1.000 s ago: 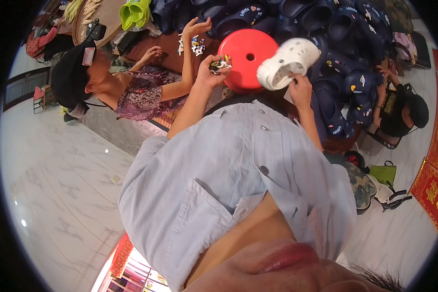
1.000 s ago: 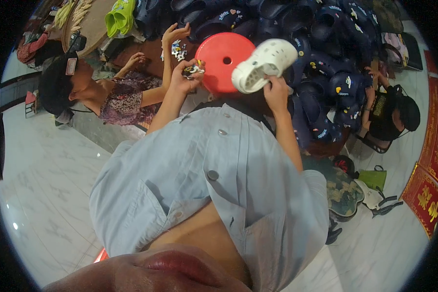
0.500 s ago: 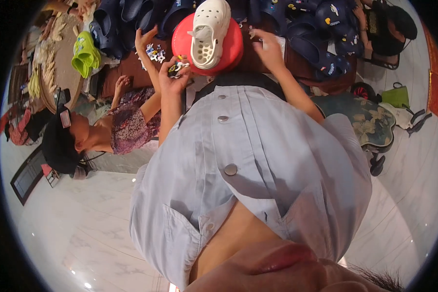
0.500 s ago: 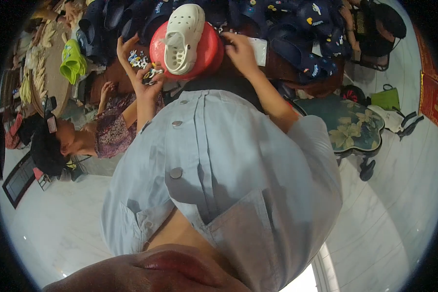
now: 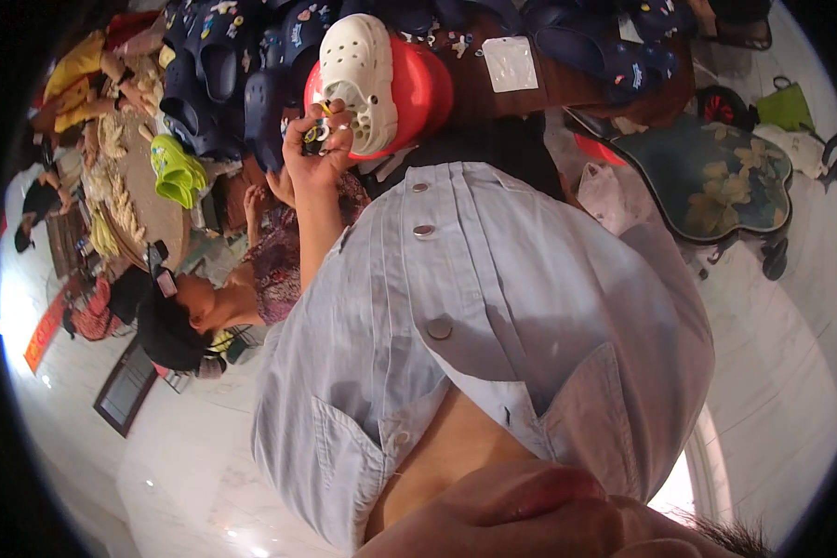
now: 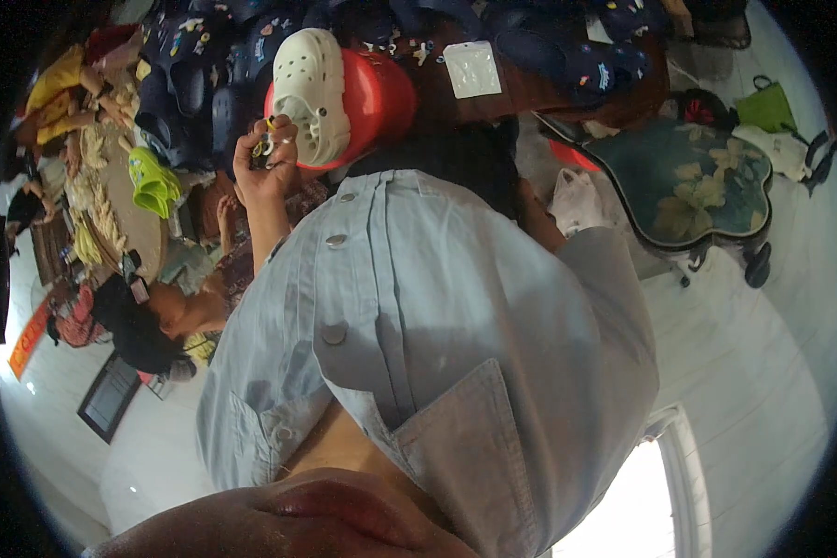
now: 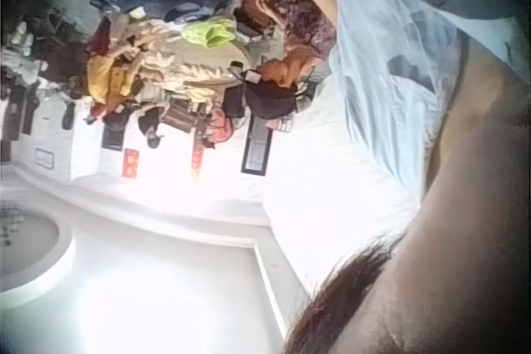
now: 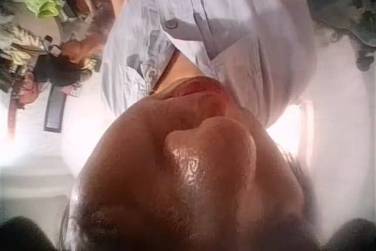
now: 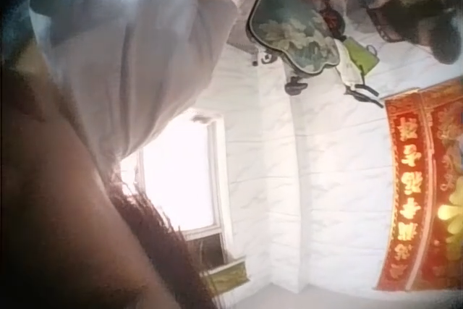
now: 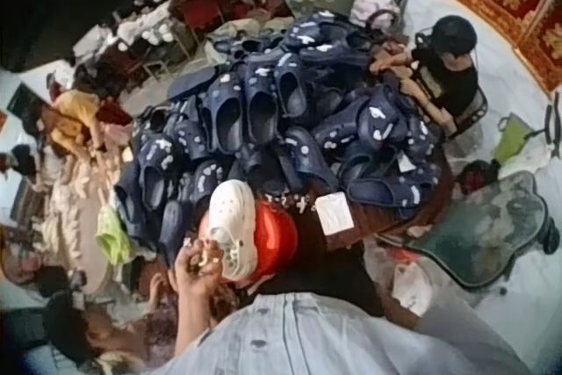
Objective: Insert decorative charms into the holes of plastic sandals.
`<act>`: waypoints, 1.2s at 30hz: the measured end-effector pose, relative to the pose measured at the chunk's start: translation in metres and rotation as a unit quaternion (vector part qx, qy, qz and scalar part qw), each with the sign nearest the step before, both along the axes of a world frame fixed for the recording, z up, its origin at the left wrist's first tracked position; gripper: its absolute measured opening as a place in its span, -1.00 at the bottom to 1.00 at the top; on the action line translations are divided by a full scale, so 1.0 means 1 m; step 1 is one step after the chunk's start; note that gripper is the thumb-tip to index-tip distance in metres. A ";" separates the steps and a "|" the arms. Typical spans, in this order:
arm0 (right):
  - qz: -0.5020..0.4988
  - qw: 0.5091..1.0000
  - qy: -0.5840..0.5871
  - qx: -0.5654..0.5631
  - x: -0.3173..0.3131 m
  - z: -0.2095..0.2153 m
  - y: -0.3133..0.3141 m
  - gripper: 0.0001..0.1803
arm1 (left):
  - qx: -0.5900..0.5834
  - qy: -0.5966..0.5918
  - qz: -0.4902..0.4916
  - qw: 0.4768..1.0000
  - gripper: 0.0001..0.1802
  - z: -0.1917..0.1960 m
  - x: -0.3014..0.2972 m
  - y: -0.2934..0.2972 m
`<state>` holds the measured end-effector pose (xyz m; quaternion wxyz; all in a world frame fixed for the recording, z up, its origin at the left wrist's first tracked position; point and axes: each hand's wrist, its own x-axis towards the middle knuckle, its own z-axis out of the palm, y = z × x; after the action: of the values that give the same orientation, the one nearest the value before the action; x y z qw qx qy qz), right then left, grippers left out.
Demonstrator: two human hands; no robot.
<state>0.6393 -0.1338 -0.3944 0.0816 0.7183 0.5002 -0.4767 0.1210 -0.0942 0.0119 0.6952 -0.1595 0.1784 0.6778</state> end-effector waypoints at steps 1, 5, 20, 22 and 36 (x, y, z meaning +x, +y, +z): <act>0.003 1.000 -0.004 0.002 -0.004 0.002 -0.009 -0.65 | 0.000 0.007 -0.035 0.999 -0.84 0.001 0.005 0.007; 0.042 0.999 -0.022 0.011 -0.028 0.020 -0.028 -0.64 | 0.001 0.029 -0.119 0.992 -0.83 0.013 0.018 0.016; 0.263 0.934 -0.145 0.193 -0.070 -0.044 -0.119 -0.82 | -0.074 -0.001 -0.460 0.885 -0.84 -0.083 0.088 0.018; 0.117 0.986 -0.084 0.087 -0.087 -0.055 -0.119 -0.79 | -0.081 0.029 -0.501 0.861 -0.82 -0.118 0.099 -0.001; -0.656 0.706 0.246 -0.103 -0.086 -0.227 -0.078 -0.62 | -0.130 -0.053 -0.566 0.812 -0.82 -0.319 0.087 -0.141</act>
<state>0.5534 -0.2120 -0.6215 -0.3041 0.7099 -0.1465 -0.6182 0.2079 -0.2349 -0.3070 0.9371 -0.1553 0.2865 0.1248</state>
